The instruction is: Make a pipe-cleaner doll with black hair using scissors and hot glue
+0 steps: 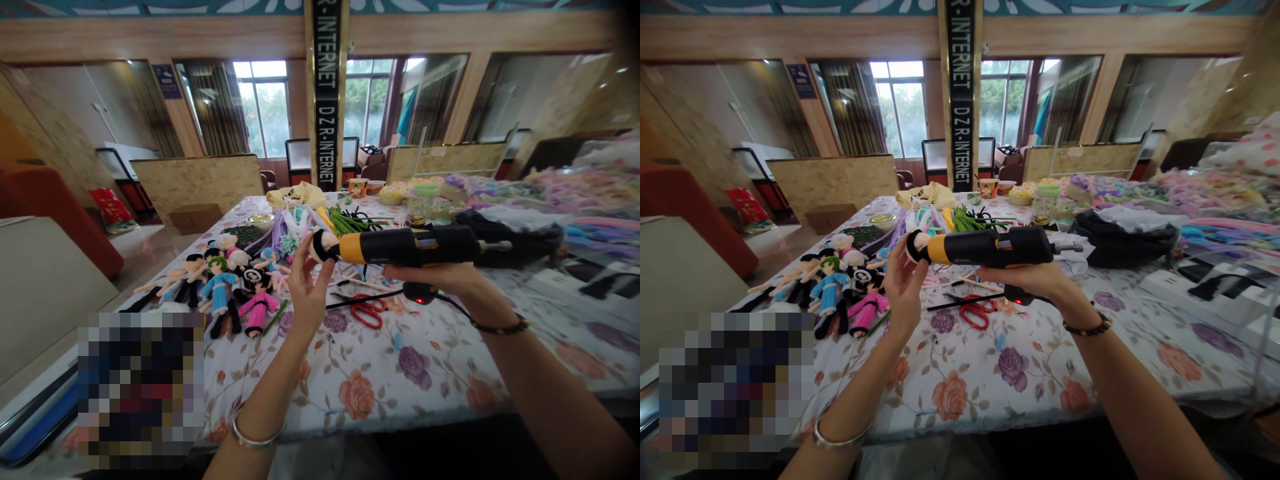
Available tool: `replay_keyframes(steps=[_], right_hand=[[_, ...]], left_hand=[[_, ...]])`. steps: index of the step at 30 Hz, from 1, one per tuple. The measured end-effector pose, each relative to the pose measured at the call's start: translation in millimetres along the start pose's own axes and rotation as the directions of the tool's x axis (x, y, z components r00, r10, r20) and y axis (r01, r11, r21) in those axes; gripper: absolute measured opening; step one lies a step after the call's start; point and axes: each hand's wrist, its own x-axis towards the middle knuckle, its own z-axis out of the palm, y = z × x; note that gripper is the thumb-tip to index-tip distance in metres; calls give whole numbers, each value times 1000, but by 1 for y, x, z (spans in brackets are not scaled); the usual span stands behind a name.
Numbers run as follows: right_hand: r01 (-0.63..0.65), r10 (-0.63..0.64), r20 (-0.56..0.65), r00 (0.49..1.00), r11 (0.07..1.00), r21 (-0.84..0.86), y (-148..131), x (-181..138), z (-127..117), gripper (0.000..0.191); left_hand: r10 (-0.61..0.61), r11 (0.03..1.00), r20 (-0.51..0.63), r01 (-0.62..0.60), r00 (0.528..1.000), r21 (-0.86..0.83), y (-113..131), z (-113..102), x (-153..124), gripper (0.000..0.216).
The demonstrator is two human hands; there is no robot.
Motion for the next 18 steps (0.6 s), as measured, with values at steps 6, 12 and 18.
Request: replay_keyframes(steps=[6, 12, 18], right_hand=[[-31, 30, 24, 999, 999, 32, -2, 3, -3, 33], [-108, 108, -15, 994, 993, 47, -5, 5, -12, 33], [-89, 89, -67, 994, 996, 9, -7, 4, -30, 26]], left_hand=[[-32, 999, 10, 32, 999, 9, -3, -1, 1, 48], [-56, 998, 1, 56, 998, 12, -6, -1, 1, 49], [-73, 997, -17, 73, 997, 36, -8, -1, 1, 49]])
